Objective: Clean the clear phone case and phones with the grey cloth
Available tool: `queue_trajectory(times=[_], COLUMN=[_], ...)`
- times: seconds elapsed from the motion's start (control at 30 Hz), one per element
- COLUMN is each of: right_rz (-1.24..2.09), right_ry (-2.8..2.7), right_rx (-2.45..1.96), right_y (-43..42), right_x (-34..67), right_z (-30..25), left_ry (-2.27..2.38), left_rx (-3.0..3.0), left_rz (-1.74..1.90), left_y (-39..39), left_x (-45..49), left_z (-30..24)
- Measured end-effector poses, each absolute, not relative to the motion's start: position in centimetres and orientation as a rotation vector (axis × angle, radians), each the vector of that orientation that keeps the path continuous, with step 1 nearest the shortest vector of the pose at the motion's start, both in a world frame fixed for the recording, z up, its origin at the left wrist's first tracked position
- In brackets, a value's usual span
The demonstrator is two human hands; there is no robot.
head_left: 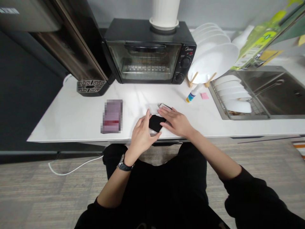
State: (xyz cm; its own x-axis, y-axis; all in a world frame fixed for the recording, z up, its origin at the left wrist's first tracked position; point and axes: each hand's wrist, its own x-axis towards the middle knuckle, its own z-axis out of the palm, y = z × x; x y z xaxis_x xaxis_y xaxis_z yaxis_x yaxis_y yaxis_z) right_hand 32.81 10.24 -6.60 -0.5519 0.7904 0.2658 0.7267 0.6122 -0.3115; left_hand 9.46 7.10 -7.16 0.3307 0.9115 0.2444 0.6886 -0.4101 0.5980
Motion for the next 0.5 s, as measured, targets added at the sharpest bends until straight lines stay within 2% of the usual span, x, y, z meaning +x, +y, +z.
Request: queue_trajectory(times=[0.13, 0.37, 0.5], right_rz=[0.184, 0.250, 0.254], right_ry=[-2.438, -2.530, -2.527], right_rx=[-1.296, -1.049, -1.093], right_y=[11.3, 5.1, 5.7], right_x=[32.7, 29.0, 30.2], right_z=[-6.7, -7.2, -7.0], left_ry=[1.410, 1.410, 1.413], left_rx=[2.216, 2.223, 2.265], left_rz=[0.768, 0.751, 0.737], left_y=[7.2, 7.1, 7.0], left_x=[9.5, 9.4, 9.5], left_z=[-7.1, -7.3, -7.2])
